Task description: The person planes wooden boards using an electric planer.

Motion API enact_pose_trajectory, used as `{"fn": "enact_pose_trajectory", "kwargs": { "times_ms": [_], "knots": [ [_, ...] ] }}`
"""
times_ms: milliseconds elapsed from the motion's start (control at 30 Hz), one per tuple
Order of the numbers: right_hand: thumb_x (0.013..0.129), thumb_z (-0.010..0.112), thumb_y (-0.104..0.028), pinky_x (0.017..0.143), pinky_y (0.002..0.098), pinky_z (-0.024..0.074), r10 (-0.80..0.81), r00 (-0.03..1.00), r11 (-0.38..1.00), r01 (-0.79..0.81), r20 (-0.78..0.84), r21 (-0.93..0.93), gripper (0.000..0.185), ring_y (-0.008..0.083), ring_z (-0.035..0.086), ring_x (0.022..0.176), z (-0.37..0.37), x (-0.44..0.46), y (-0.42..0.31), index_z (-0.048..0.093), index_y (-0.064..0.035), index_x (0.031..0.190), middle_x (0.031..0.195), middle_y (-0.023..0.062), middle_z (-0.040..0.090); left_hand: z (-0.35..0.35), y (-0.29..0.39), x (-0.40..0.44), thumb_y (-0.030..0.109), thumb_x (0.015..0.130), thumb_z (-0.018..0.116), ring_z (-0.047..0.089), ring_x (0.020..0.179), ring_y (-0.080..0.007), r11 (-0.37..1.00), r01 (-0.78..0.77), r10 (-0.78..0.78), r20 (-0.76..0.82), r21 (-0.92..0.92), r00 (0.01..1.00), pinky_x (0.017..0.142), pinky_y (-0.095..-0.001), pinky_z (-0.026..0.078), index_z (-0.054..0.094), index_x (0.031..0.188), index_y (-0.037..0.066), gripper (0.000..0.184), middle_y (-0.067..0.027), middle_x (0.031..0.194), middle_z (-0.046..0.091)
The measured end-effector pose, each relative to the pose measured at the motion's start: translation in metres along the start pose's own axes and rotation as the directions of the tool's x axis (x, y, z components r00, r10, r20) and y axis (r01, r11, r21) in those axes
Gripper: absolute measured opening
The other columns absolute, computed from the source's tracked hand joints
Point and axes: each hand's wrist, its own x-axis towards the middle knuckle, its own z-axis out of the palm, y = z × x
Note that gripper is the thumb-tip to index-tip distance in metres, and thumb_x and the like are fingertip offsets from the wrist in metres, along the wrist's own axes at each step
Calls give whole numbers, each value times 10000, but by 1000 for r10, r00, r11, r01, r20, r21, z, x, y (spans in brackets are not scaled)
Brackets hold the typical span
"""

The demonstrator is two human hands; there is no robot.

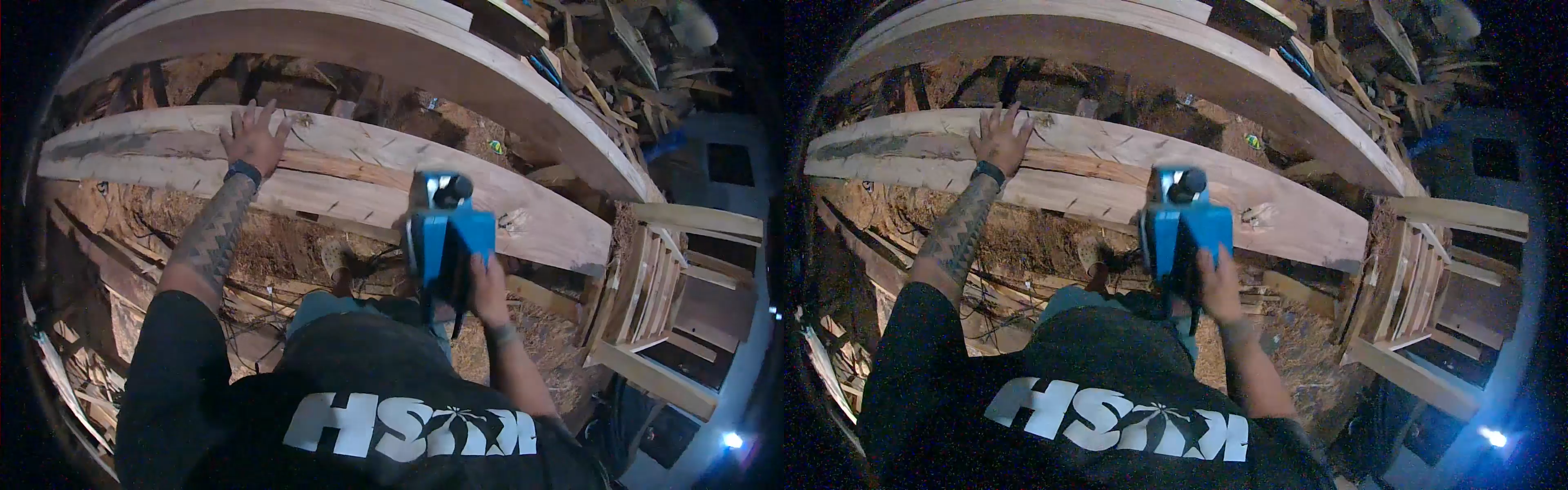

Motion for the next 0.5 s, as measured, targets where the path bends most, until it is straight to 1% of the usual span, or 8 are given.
{"fn": "enact_pose_trajectory", "kwargs": {
  "times_ms": [133,167,200,267,333,367,433,500],
  "knots": [
    [1113,530,-263,895,422,496,274,947,932,-305,170,195,332,313,622,963,15,5,-50,584,10,1292,1075,195,656,-10,2,-2,712,1013,450,246,1590,-368,999,-5,5,-3,-44,1000,1248,-692,135,415,1615,343,707,-83,1722,313],
    [1116,533,-283,841,436,503,104,994,983,-109,41,145,341,291,614,935,29,23,-47,586,9,1282,1054,190,642,-7,0,-3,708,1016,449,248,1589,-367,999,-12,12,2,-46,1000,1249,-689,135,416,1615,341,703,-83,1721,314],
    [1121,514,-336,812,415,497,-16,1000,997,16,10,74,377,266,607,892,41,48,-31,593,18,1221,982,172,642,-4,-2,-2,703,1018,449,250,1587,-366,999,-16,16,2,-48,1000,1250,-686,135,417,1614,338,699,-83,1720,315],
    [1123,503,-394,762,401,484,-94,996,996,94,6,9,426,237,594,819,55,109,-22,610,18,1113,871,142,629,-3,-4,0,693,1022,450,248,1588,-364,998,-17,17,2,-60,1000,1252,-679,137,422,1612,332,691,-82,1719,316],
    [1122,510,-394,736,404,473,91,994,979,-99,56,177,418,228,580,787,61,144,-45,623,4,1059,827,125,609,-3,-4,-1,682,1025,454,239,1591,-362,997,-17,18,11,-77,1000,1254,-671,140,429,1608,326,683,-80,1719,315],
    [1123,509,-388,730,399,469,218,970,916,-241,107,321,410,221,573,784,62,152,-61,626,-2,1052,823,121,603,0,-5,-2,676,1026,458,235,1592,-361,996,-24,25,7,-82,1000,1255,-669,143,430,1608,325,680,-80,1719,316],
    [1114,522,-331,747,418,480,196,973,926,-224,122,303,338,253,590,827,62,149,-56,621,-8,1125,892,149,616,5,-10,0,664,1027,466,228,1595,-359,995,-40,40,-7,-91,999,1255,-664,149,431,1607,321,675,-81,1717,318],
    [1105,535,-274,783,452,501,-19,998,998,15,64,63,303,309,625,882,58,103,-31,611,-7,1227,985,192,647,1,-10,-1,657,1025,477,226,1594,-360,995,-39,38,-13,-86,999,1256,-661,151,435,1604,319,671,-79,1718,315]
  ]
}}
